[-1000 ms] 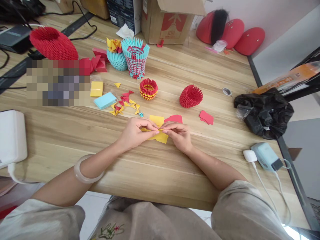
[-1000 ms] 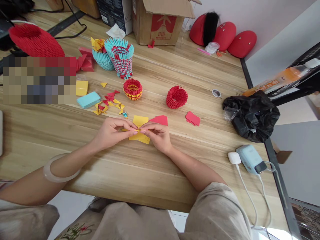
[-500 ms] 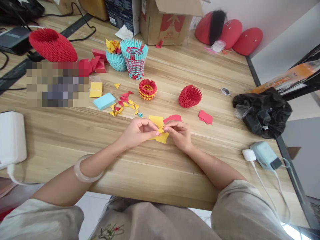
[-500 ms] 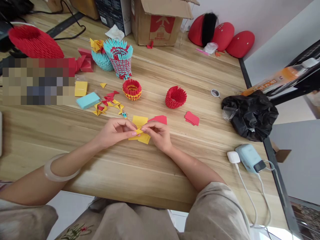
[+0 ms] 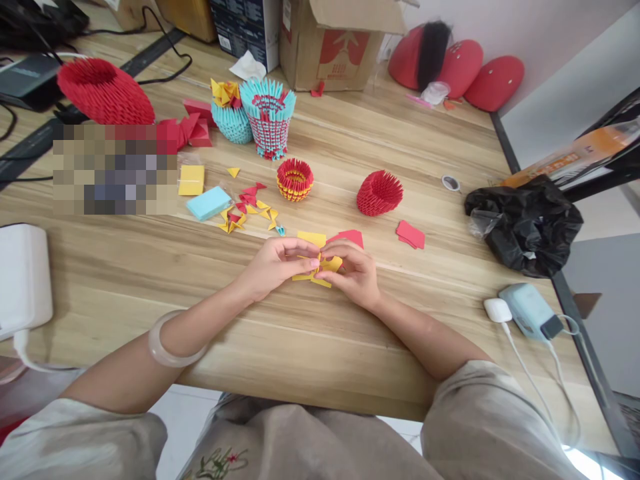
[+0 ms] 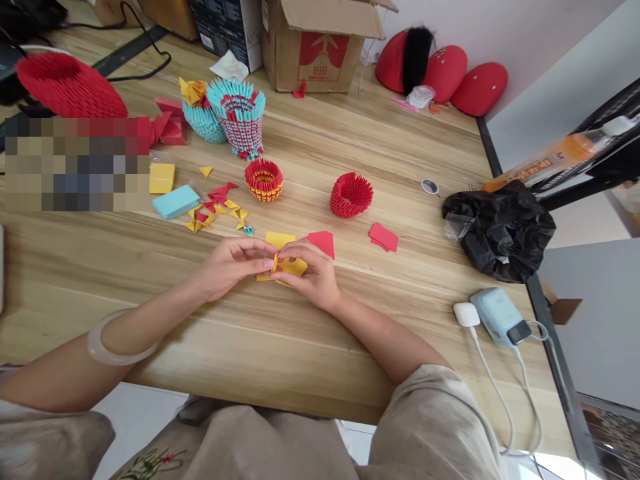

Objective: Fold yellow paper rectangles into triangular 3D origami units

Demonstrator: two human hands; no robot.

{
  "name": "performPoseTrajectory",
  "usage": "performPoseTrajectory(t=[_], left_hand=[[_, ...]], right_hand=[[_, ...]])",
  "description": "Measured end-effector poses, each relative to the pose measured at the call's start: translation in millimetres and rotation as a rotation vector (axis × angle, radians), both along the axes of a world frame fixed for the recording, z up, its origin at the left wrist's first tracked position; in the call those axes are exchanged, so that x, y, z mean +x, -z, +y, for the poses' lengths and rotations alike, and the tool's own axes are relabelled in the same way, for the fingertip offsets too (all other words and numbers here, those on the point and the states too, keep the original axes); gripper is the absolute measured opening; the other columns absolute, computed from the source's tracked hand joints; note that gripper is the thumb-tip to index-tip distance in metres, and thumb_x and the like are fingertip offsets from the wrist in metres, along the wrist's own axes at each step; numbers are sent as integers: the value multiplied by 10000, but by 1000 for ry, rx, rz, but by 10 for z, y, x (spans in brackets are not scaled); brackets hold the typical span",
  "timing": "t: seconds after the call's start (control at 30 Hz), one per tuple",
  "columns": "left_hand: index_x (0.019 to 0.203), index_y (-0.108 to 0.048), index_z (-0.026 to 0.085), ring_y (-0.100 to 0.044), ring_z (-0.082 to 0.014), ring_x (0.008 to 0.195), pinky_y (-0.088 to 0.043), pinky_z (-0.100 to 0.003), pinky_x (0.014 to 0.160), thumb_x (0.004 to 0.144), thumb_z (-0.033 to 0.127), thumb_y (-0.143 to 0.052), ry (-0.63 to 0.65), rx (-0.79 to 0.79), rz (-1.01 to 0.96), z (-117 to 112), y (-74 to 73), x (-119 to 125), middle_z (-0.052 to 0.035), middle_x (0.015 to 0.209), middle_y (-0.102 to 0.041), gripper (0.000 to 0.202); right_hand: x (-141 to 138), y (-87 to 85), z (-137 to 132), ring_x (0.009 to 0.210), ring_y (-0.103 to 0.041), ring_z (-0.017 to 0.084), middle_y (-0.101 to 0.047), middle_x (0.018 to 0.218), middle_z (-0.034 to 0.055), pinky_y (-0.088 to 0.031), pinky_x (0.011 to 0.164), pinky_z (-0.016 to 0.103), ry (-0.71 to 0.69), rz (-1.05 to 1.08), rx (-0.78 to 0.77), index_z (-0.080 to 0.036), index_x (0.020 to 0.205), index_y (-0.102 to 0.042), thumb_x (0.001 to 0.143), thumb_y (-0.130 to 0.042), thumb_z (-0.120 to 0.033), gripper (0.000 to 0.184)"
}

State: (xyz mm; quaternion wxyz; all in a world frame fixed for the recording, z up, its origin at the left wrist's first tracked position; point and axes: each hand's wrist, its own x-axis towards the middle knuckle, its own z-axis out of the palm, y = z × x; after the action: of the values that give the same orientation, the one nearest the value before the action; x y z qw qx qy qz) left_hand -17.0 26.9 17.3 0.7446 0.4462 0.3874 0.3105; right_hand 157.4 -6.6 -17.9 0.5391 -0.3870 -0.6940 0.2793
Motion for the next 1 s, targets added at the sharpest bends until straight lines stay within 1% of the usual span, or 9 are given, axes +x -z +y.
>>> performPoseTrajectory(t=[0.1,0.2,0.27,0.37,0.5,0.6,0.7,0.87,1.0], left_hand=[[804,-704,132,-651,-150,707,-527,-272,678,564,286,-814,0,44,35,20,6,-17,-44,774,-714,306],[786,-706,128,-650,-157,672,-512,-261,627,594,261,-760,-6,50,104,40,-12,-39,-48,717,-707,240],[739,-703,125,-637,-152,628,-489,-247,584,606,230,-711,20,49,158,46,-34,-45,-45,665,-695,170],[662,-692,133,-614,-137,565,-453,-228,540,612,203,-636,69,55,206,41,-63,-42,-26,597,-670,103],[566,-662,149,-603,-129,523,-440,-221,520,621,220,-602,99,46,223,33,-67,-39,-10,545,-652,108],[565,-665,150,-598,-130,522,-437,-216,509,632,246,-641,110,37,228,37,-45,-50,-20,533,-655,120],[588,-680,147,-595,-128,526,-437,-211,501,650,259,-661,94,41,225,41,-21,-61,-33,540,-663,129],[586,-687,149,-595,-125,510,-439,-210,484,653,253,-663,70,32,205,33,-28,-55,-33,547,-665,125],[589,-691,147,-588,-123,510,-438,-206,485,658,229,-644,52,50,220,23,-41,-35,-27,520,-658,118]], right_hand=[[-1,1,-6,857,-661,174,-709,892,59,-544,791,344,-16,8,-60,-217,906,-659,719,-738,-326,230],[-6,-1,-32,857,-681,169,-729,895,72,-555,793,337,34,23,-108,-200,883,-672,822,-622,-326,149],[-13,-6,-53,763,-694,151,-738,824,66,-565,710,291,88,21,-134,-185,832,-676,852,-575,-289,147],[-24,-19,-72,612,-679,129,-725,704,42,-540,548,223,131,2,-144,-174,788,-666,822,-609,-249,101],[-21,-32,-71,594,-667,120,-719,686,27,-547,549,220,144,-114,19,-183,789,-666,785,-644,-185,23],[-2,-12,-61,670,-685,142,-726,740,39,-582,625,271,100,-225,188,-196,830,-677,823,-585,-157,99],[29,39,-46,767,-695,169,-730,823,67,-598,692,325,44,-280,309,-201,927,-683,847,-547,-135,171],[82,97,-23,860,-682,190,-710,924,103,-598,724,344,-24,-344,441,-198,1082,-653,831,-579,-98,280],[107,83,-22,884,-681,196,-704,939,91,-602,730,356,-18,-402,441,-226,1100,-645,858,-547,-113,285]])
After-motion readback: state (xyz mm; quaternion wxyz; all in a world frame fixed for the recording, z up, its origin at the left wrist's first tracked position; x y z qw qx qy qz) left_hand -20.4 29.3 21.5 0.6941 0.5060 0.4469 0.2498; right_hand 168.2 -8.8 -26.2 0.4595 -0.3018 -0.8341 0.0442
